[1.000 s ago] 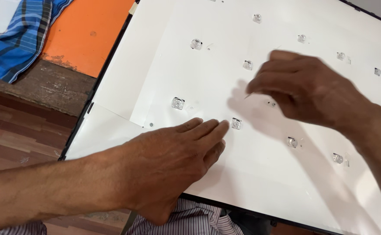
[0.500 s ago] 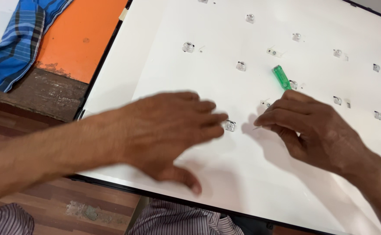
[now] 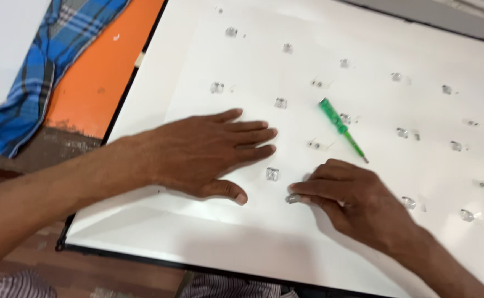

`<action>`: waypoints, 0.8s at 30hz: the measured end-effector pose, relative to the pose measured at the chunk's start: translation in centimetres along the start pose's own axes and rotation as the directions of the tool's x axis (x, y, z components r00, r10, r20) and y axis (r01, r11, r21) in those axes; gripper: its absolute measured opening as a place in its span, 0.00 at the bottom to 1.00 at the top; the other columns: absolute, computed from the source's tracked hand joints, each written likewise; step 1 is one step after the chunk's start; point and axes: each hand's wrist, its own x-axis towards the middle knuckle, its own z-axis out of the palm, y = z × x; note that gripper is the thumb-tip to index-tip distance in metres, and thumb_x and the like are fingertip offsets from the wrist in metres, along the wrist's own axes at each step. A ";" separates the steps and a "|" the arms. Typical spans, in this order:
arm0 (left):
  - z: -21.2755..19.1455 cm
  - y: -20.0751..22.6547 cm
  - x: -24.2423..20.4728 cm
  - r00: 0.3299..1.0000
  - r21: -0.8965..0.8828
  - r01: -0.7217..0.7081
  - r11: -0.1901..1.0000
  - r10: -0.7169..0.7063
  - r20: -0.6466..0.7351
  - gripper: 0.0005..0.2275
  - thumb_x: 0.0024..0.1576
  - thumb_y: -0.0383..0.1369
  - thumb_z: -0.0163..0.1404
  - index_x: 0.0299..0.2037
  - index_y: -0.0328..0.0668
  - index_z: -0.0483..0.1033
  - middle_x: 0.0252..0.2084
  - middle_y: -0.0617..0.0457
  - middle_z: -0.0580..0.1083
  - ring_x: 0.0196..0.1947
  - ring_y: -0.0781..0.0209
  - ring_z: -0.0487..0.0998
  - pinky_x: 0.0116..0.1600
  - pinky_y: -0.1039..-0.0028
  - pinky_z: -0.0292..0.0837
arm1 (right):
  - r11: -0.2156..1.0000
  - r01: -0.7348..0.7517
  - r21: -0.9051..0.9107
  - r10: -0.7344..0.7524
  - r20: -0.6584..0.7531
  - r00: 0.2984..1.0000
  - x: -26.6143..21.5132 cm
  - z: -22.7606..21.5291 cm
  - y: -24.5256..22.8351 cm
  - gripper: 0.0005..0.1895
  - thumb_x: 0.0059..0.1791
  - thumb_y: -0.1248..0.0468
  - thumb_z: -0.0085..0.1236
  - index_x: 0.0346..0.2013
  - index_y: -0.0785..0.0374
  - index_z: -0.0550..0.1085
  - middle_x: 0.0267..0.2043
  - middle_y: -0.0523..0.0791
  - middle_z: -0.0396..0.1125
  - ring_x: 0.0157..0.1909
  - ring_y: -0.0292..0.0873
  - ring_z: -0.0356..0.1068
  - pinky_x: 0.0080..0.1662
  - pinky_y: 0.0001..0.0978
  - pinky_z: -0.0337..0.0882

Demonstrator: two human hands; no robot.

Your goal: The person uses a green-handled screwdriver and a yellow-handled utility knife to scrape adhesive residue from a white panel with multiple clear plastic mounts. The person alternates between tools to remove residue from around the mounts.

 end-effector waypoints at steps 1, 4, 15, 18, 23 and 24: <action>-0.2 0.0 0.2 0.998 -0.006 0.039 0.999 -0.039 0.048 0.38 0.57 0.62 0.30 0.72 0.45 0.52 0.77 0.47 0.47 0.77 0.49 0.41 0.74 0.51 0.36 | 0.999 0.001 0.035 -0.001 0.004 1.000 0.0 0.1 0.0 0.14 0.43 0.70 0.63 0.43 0.56 0.82 0.35 0.41 0.75 0.34 0.37 0.76 0.34 0.31 0.76; -0.8 -0.3 0.3 0.985 -0.017 0.135 0.991 -0.132 0.108 0.37 0.57 0.61 0.32 0.72 0.47 0.51 0.78 0.50 0.47 0.77 0.52 0.41 0.74 0.56 0.36 | 0.997 -0.039 0.074 0.035 0.044 0.998 -0.2 0.3 -0.2 0.18 0.46 0.73 0.59 0.49 0.56 0.81 0.43 0.41 0.76 0.39 0.35 0.78 0.37 0.28 0.78; -2.5 -2.3 2.0 0.981 -0.046 0.178 0.983 -0.181 -0.067 0.34 0.60 0.56 0.44 0.64 0.30 0.60 0.70 0.40 0.61 0.72 0.46 0.56 0.69 0.56 0.51 | 0.919 -0.295 -0.261 0.196 -0.347 0.917 -0.3 -2.7 1.6 0.18 0.43 0.67 0.66 0.48 0.61 0.79 0.38 0.44 0.74 0.36 0.43 0.71 0.33 0.33 0.74; -3.3 -2.7 2.7 0.969 -0.086 0.247 0.965 -0.245 0.029 0.32 0.58 0.53 0.47 0.65 0.37 0.63 0.70 0.46 0.61 0.70 0.51 0.56 0.71 0.59 0.51 | 0.898 -0.355 -0.260 0.253 -0.355 0.900 0.3 -3.6 3.1 0.20 0.42 0.65 0.67 0.49 0.63 0.79 0.38 0.46 0.73 0.37 0.45 0.71 0.36 0.37 0.73; -4.0 -2.8 5.4 0.969 -0.080 0.246 0.966 -0.246 0.007 0.29 0.58 0.47 0.49 0.66 0.38 0.62 0.70 0.47 0.62 0.69 0.52 0.58 0.71 0.60 0.53 | 0.807 -0.588 -0.064 0.573 -0.160 0.804 1.6 -3.2 4.4 0.20 0.46 0.64 0.65 0.54 0.58 0.77 0.35 0.45 0.73 0.31 0.46 0.70 0.36 0.39 0.72; -4.0 -2.6 6.0 0.974 -0.083 0.221 0.972 -0.224 -0.030 0.28 0.58 0.45 0.50 0.66 0.38 0.63 0.71 0.47 0.62 0.69 0.51 0.58 0.70 0.60 0.53 | 0.767 -0.640 -0.039 0.633 -0.109 0.766 1.5 -3.2 4.6 0.20 0.48 0.64 0.64 0.55 0.56 0.76 0.35 0.45 0.72 0.30 0.47 0.70 0.36 0.41 0.71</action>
